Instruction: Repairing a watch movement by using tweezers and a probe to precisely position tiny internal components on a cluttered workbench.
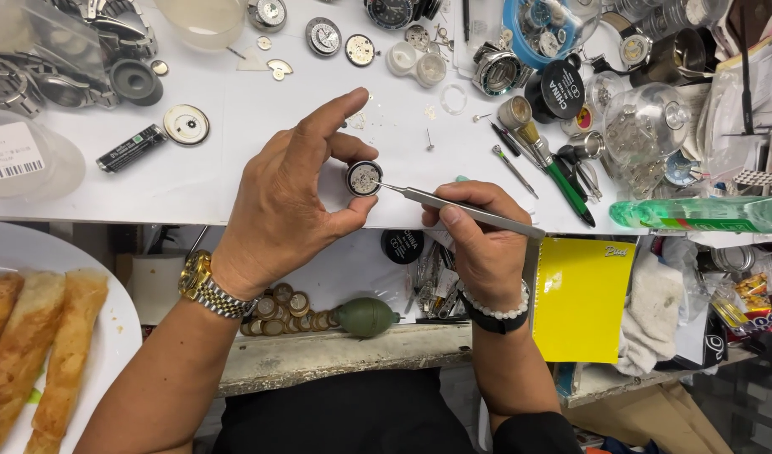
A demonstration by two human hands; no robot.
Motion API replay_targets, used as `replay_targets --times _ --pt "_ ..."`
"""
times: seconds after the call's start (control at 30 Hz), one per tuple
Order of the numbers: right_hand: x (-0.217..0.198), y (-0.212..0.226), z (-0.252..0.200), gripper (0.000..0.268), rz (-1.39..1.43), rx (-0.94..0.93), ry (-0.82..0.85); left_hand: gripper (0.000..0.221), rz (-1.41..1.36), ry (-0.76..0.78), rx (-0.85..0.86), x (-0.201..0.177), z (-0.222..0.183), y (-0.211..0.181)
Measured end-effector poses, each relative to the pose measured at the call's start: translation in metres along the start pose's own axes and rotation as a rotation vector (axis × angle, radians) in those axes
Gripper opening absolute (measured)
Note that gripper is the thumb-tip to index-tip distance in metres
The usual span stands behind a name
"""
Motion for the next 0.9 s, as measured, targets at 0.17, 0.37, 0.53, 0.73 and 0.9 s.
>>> replay_targets --times 0.17,0.37,0.53,0.73,0.9 --pt "-0.0013 -0.0023 0.0011 0.021 -0.021 0.019 -0.011 0.092 -0.009 0.006 -0.016 0.0006 -0.0004 0.001" --pt "-0.0024 -0.0037 0.0006 0.02 -0.031 0.041 -0.018 0.092 -0.004 0.007 0.003 0.0004 0.0004 -0.0011" --pt "-0.0035 -0.006 0.0009 0.021 -0.027 0.052 -0.019 0.09 -0.012 0.014 -0.006 0.0005 0.0004 -0.0006" --pt "-0.0059 -0.0084 0.0006 0.022 -0.036 0.057 -0.024 0.089 -0.009 0.012 0.003 0.0 0.0005 -0.0015" --pt "-0.0067 -0.0077 -0.0006 0.021 -0.023 0.048 -0.034 0.09 -0.014 0.014 0.004 0.0001 0.0005 -0.0022"
Point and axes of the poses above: each hand's wrist, its own z-axis towards the middle knuckle, its own x-axis out of the palm, y = z × x, the point moved 9 cm from there along z, towards the middle knuckle, and after that the axes turned 9 degrees about -y, right-handed, at the moved point
